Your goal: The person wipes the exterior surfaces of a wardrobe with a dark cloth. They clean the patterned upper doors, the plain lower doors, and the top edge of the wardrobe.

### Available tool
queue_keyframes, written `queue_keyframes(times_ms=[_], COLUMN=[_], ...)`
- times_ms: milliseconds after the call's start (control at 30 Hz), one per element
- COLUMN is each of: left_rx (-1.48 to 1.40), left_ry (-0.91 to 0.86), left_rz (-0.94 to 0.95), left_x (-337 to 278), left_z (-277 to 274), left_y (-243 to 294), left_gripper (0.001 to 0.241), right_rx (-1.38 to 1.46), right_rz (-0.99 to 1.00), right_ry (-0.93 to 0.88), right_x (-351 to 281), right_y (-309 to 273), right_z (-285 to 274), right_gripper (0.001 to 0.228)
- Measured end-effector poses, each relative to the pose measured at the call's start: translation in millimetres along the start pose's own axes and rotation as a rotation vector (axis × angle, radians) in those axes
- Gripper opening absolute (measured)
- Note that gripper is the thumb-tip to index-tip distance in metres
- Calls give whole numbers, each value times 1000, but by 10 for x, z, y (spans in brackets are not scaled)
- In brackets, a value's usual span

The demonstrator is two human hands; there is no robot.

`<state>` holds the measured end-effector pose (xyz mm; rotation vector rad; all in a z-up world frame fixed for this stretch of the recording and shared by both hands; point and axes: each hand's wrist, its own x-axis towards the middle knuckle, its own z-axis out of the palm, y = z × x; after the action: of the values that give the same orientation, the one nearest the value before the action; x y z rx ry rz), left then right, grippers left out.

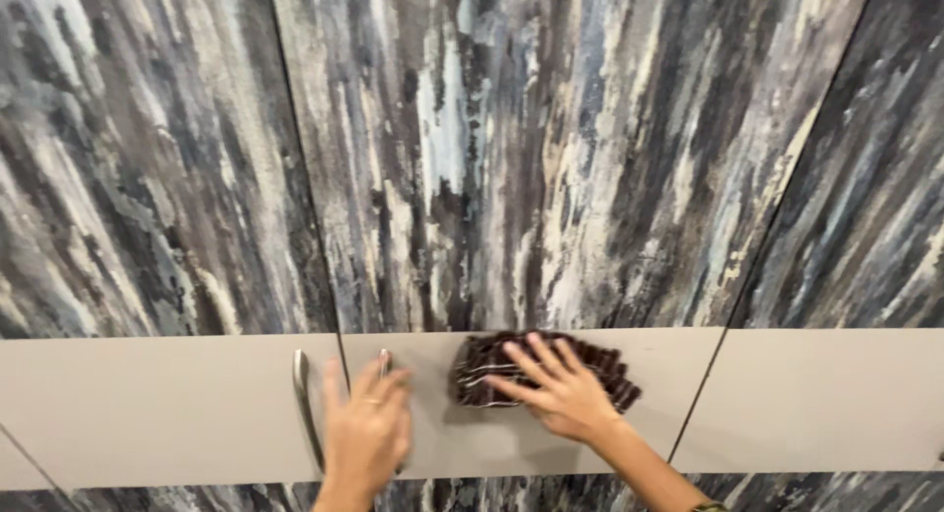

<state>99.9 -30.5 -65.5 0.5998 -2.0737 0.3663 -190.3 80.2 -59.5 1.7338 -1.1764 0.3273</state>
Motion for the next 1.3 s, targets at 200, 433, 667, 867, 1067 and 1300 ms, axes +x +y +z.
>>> queue_keyframes(times_ms=[200, 433, 667, 867, 1067, 1300], left_rx=[59, 130, 93, 51, 78, 19], left_ry=[27, -379, -484, -505, -547, -574], left_rz=[-479, -514, -489, -457, -397, -387], left_x=[-2, 137, 44, -43, -34, -22], left_z=[-380, -356, -230, -222, -296, -320], left_y=[-493, -660, -864, -899, -929, -975], left_gripper=[92, 131, 119, 118, 118, 120], right_rx=[157, 57, 93, 91, 173, 508], right_rz=[625, 263, 355, 625, 603, 899], right_ry=[256, -120, -30, 241, -11, 171], right_x=[824, 977, 691, 1383, 370, 377], right_y=[121, -784, -1072, -1082, -2034, -2310], right_z=[-35, 290, 304, 448, 802, 687], right_gripper=[69, 77, 71, 62, 58, 48])
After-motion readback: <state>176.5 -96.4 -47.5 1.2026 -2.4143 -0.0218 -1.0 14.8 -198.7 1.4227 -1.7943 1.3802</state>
